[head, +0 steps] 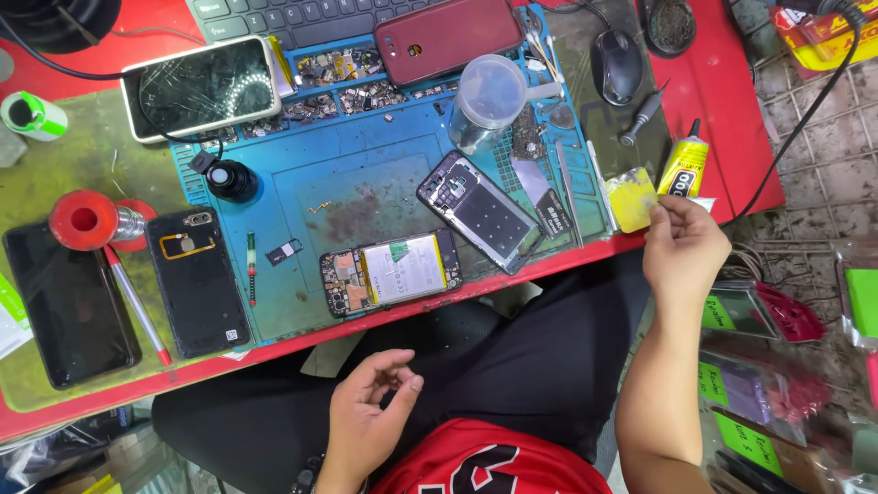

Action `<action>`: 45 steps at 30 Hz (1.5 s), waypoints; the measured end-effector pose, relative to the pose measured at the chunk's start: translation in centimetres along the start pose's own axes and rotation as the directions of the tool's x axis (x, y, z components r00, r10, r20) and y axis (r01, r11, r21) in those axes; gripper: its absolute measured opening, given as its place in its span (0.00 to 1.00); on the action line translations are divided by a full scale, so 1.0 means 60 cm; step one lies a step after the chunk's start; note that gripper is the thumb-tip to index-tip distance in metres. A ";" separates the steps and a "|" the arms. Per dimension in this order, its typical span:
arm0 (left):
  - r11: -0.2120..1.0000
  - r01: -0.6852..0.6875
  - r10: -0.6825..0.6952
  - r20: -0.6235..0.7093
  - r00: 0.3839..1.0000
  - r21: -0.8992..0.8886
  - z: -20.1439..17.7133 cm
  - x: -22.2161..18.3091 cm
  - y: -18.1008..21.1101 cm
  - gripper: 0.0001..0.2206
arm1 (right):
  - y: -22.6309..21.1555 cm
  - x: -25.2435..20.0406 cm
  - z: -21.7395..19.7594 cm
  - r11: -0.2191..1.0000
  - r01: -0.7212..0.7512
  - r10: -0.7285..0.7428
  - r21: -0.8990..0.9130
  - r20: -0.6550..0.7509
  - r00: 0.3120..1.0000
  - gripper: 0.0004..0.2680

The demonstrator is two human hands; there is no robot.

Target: The person cuts a small piece of white adhesive tape using scissors and then uses tweezers to handle a small electronic component on a disassembled smartphone.

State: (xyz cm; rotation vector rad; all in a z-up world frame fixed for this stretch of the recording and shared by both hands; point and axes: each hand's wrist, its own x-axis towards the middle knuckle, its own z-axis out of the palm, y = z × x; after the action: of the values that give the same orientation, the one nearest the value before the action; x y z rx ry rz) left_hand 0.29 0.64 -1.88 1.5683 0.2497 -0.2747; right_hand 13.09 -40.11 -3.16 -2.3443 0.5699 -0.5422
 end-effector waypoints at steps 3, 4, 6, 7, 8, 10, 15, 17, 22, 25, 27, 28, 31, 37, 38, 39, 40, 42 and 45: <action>1.000 -0.004 0.004 -0.013 1.000 0.004 -0.003 -0.002 -0.002 0.12 | 0.002 0.004 0.011 0.998 -0.034 0.031 0.045 0.077 0.997 0.05; 1.000 -0.001 0.001 -0.015 1.000 0.006 -0.003 -0.002 -0.002 0.12 | 0.003 0.005 0.015 0.998 -0.040 0.034 0.042 0.131 0.991 0.06; 1.000 0.007 -0.007 -0.014 1.000 0.002 -0.001 -0.003 -0.006 0.12 | -0.007 -0.002 0.017 0.997 -0.065 0.056 0.050 0.160 0.986 0.04; 1.000 0.015 -0.015 -0.010 1.000 0.000 0.000 -0.003 -0.008 0.12 | -0.012 -0.005 0.018 0.994 -0.093 0.081 0.056 0.187 0.979 0.03; 1.000 0.017 -0.017 -0.012 1.000 -0.001 0.001 -0.004 -0.009 0.12 | -0.013 -0.007 0.018 0.994 -0.092 0.080 0.055 0.190 0.979 0.03; 1.000 0.022 -0.022 -0.002 1.000 -0.005 0.003 -0.004 -0.011 0.12 | -0.016 -0.010 0.017 0.982 -0.144 0.112 0.120 0.245 0.963 0.03; 1.000 0.019 -0.019 -0.010 1.000 -0.008 -0.002 -0.004 -0.009 0.12 | -0.012 -0.013 0.002 0.995 0.095 -0.090 -0.010 0.213 0.973 0.06; 1.000 0.017 -0.017 -0.020 1.000 -0.002 -0.003 -0.005 -0.008 0.11 | -0.012 -0.010 0.002 0.972 0.223 -0.212 -0.069 0.142 0.967 0.08; 1.000 0.017 -0.017 -0.012 1.000 0.001 -0.002 -0.002 -0.009 0.11 | -0.023 -0.001 -0.005 0.978 0.009 0.057 -0.208 0.309 0.949 0.10; 1.000 0.013 -0.013 -0.003 1.000 -0.009 0.003 -0.002 -0.013 0.11 | -0.020 0.005 0.001 0.975 -0.091 0.162 -0.204 0.360 0.919 0.02; 1.000 0.006 -0.006 0.004 1.000 -0.009 0.006 0.000 -0.011 0.11 | -0.031 0.004 -0.004 0.970 -0.056 0.137 -0.238 0.341 0.930 0.06; 1.000 0.001 -0.001 0.003 1.000 -0.006 0.006 -0.002 -0.009 0.11 | -0.037 0.002 -0.003 0.963 -0.019 0.110 -0.270 0.328 0.938 0.12; 1.000 -0.022 0.022 0.004 1.000 -0.015 0.004 -0.005 -0.004 0.11 | -0.046 -0.004 -0.013 0.986 -0.079 0.131 -0.147 0.387 0.913 0.18; 1.000 0.023 -0.023 0.002 1.000 -0.007 0.000 -0.005 -0.008 0.11 | -0.047 0.010 -0.007 0.937 -0.304 0.348 -0.170 0.425 0.835 0.04; 1.000 0.019 -0.019 0.000 1.000 -0.008 0.003 -0.005 -0.007 0.11 | -0.050 0.005 -0.010 0.939 -0.301 0.344 -0.167 0.424 0.837 0.04; 1.000 0.013 -0.013 0.000 1.000 -0.012 0.005 -0.005 -0.006 0.11 | -0.054 -0.001 -0.012 0.937 -0.322 0.349 -0.135 0.356 0.867 0.03; 1.000 0.012 -0.012 -0.008 1.000 -0.015 0.005 -0.009 -0.005 0.10 | -0.059 -0.008 -0.010 0.935 -0.338 0.354 -0.103 0.294 0.888 0.04; 1.000 -0.013 0.013 -0.010 1.000 -0.009 0.003 -0.011 0.000 0.10 | -0.019 -0.008 -0.015 0.925 -0.378 0.363 0.031 0.220 0.905 0.03; 1.000 -0.025 0.025 0.000 1.000 -0.002 -0.001 -0.012 0.000 0.10 | -0.009 -0.014 -0.013 0.940 -0.307 0.288 0.150 0.139 0.948 0.02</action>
State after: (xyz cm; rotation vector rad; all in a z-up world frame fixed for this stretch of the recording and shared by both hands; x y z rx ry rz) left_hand -0.42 0.68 -1.66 1.5689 0.2298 -0.2547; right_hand 12.16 -39.68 -2.44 -2.0623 0.7764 -0.3000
